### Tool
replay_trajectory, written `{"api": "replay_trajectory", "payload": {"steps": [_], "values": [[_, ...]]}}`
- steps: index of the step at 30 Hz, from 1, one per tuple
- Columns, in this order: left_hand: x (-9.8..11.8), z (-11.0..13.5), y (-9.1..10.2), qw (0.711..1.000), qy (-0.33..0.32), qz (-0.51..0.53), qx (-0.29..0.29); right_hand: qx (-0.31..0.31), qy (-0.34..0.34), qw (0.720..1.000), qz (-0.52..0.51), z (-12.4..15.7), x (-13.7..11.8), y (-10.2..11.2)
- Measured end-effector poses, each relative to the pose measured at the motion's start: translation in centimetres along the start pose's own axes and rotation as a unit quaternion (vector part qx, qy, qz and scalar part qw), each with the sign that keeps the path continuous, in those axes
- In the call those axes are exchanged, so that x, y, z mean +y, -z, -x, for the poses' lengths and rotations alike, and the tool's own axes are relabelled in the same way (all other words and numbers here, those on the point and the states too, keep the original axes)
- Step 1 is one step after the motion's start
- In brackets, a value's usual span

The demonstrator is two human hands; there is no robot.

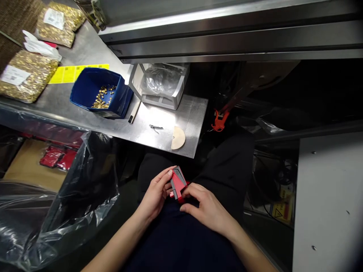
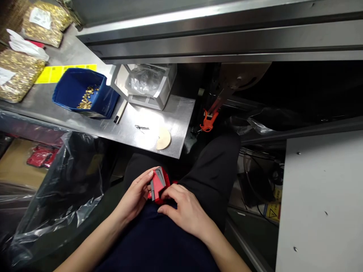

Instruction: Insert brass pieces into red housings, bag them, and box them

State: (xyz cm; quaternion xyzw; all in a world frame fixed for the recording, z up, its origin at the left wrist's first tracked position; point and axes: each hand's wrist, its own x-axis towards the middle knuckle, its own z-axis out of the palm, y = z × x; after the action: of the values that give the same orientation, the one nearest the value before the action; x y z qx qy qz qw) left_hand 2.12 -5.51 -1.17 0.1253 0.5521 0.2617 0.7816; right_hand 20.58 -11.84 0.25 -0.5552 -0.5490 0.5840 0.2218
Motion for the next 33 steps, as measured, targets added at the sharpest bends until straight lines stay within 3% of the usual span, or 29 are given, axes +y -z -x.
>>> {"api": "replay_trajectory", "payload": {"steps": [12, 18, 24, 28, 30, 33], "values": [[0.5, 0.6, -0.1, 0.999, -0.041, -0.033, -0.014, 0.016, 0.027, 0.999, 0.02, -0.5, -0.1, -0.6], [0.8, 1.6, -0.1, 0.977, -0.106, -0.164, -0.089, 0.017, 0.035, 0.996, 0.08, -0.3, 0.5, -0.8], [1.2, 2.2, -0.1, 0.968, -0.052, -0.169, -0.178, 0.016, 0.057, 0.994, 0.095, -0.1, 0.7, -1.2], [1.2, 2.5, 0.1, 0.957, -0.065, -0.204, -0.196, 0.008, 0.063, 0.995, 0.077, 0.0, 0.4, -0.8], [1.0, 2.6, 0.3, 0.955, -0.062, -0.217, -0.194, -0.017, 0.049, 0.997, 0.052, 0.2, 0.1, -0.1], [0.5, 2.9, 0.4, 0.954, -0.048, -0.229, -0.19, -0.046, -0.027, 0.998, -0.04, 0.7, 0.0, 1.5]]}}
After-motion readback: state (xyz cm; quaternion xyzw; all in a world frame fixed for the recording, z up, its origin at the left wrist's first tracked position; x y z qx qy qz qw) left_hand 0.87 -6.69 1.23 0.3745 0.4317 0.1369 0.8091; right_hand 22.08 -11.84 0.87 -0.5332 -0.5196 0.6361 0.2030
